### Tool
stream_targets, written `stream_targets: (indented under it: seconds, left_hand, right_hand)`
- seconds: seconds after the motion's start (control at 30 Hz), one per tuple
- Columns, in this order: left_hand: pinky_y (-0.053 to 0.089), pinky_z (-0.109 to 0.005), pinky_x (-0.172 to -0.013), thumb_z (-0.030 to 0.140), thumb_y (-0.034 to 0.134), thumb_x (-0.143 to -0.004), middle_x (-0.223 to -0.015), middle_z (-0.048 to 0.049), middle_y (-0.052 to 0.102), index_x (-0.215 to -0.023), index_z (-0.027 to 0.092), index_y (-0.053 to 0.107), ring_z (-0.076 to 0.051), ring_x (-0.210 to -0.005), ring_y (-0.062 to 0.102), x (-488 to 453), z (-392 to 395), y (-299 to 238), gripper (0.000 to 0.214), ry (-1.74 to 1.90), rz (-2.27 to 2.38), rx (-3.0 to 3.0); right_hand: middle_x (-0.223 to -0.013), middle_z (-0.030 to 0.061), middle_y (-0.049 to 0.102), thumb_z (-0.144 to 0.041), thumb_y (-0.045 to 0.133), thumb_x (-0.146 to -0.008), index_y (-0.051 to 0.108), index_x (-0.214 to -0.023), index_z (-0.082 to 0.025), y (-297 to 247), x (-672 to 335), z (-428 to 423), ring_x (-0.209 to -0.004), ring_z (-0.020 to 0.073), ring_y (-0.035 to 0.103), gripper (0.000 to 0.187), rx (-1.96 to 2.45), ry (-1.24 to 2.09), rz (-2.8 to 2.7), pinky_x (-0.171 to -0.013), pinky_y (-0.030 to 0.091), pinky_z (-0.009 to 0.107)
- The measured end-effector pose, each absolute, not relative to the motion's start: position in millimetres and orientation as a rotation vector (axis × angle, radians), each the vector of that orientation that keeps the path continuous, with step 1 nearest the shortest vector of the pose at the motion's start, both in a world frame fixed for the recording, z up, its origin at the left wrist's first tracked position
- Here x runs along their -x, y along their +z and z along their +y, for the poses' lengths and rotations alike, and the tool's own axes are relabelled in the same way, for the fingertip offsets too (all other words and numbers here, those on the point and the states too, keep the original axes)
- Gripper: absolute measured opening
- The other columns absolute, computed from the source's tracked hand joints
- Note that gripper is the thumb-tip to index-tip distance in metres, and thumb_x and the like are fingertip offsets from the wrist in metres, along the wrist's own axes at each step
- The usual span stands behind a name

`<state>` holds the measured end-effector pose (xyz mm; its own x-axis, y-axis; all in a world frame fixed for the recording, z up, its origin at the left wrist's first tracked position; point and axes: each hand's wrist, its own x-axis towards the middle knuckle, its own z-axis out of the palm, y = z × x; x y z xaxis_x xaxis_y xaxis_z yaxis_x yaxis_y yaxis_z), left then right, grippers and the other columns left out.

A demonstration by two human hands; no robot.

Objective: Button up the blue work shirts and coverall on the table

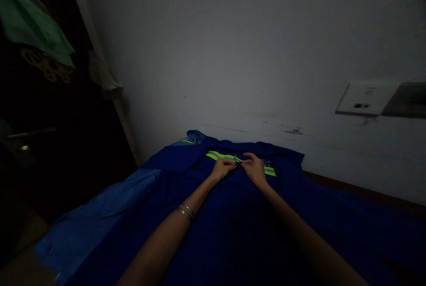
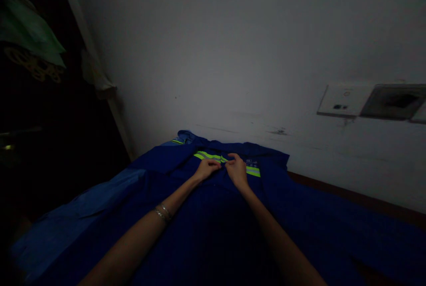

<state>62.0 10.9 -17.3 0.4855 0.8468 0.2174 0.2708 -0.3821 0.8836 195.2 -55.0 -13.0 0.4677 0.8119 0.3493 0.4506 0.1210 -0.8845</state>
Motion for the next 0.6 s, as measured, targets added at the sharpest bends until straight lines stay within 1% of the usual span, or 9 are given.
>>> stream_targets:
  seconds: [0.13,0.23,0.3,0.4,0.47,0.6]
  left_hand:
    - [0.043,-0.023,-0.065,0.009,0.055,-0.062,-0.065,-0.0029,0.064,-0.066,0.01,0.066,-0.011,-0.061,0.055,-63.2,8.4,-17.5,0.012,0.892,0.918,-1.915]
    - [0.042,-0.022,-0.06,0.01,0.055,-0.063,-0.063,-0.0023,0.062,-0.067,0.01,0.065,-0.011,-0.059,0.053,-64.5,6.0,-17.8,0.011,0.936,0.936,-1.942]
    - [0.042,-0.021,-0.06,0.011,0.055,-0.063,-0.063,-0.0023,0.062,-0.067,0.01,0.065,-0.01,-0.059,0.053,-65.0,4.2,-17.5,0.01,0.964,0.947,-1.981]
    - [0.041,-0.021,-0.06,0.011,0.056,-0.062,-0.065,-0.0023,0.062,-0.066,0.01,0.065,-0.01,-0.06,0.053,-65.1,1.0,-16.0,0.009,0.981,0.95,-2.057]
    - [0.04,-0.02,-0.059,0.011,0.056,-0.062,-0.065,-0.0019,0.061,-0.065,0.011,0.064,-0.01,-0.06,0.052,-65.1,-1.4,-14.7,0.009,0.986,0.964,-2.116]
    - [0.039,-0.02,-0.057,0.012,0.054,-0.063,-0.064,-0.0019,0.059,-0.064,0.012,0.064,-0.01,-0.059,0.051,-65.5,-5.7,-12.7,0.01,1.007,0.993,-2.228]
  right_hand:
    - [-0.068,0.0022,0.065,-0.015,0.049,-0.062,0.057,-0.095,-0.016,-9.6,-193.8,-57.6,-0.063,0.0145,0.061,0.034,1.538,0.323,-1.23,-0.059,0.043,0.022]
    - [-0.07,0.0021,0.065,-0.02,0.054,-0.065,0.057,-0.096,-0.017,-5.7,-192.3,-60.1,-0.066,0.0156,0.061,0.032,1.585,0.226,-1.369,-0.061,0.043,0.023]
    - [-0.071,0.003,0.065,-0.024,0.056,-0.067,0.056,-0.1,-0.017,-4.5,-191.7,-60.6,-0.068,0.0166,0.062,0.034,1.617,0.179,-1.42,-0.062,0.043,0.024]
    - [-0.072,0.0039,0.065,-0.026,0.056,-0.071,0.055,-0.105,-0.017,-4.8,-192.1,-59.8,-0.07,0.0165,0.062,0.036,1.657,0.169,-1.445,-0.065,0.043,0.023]
    - [-0.074,0.0048,0.066,-0.026,0.055,-0.072,0.056,-0.106,-0.016,-5.2,-192.7,-59.2,-0.072,0.0169,0.062,0.036,1.679,0.153,-1.47,-0.068,0.043,0.023]
    - [-0.083,0.0093,0.067,-0.025,0.054,-0.072,0.059,-0.107,-0.014,-4.0,-192.3,-60.4,-0.08,0.0208,0.062,0.036,1.716,0.077,-1.566,-0.072,0.042,0.026]
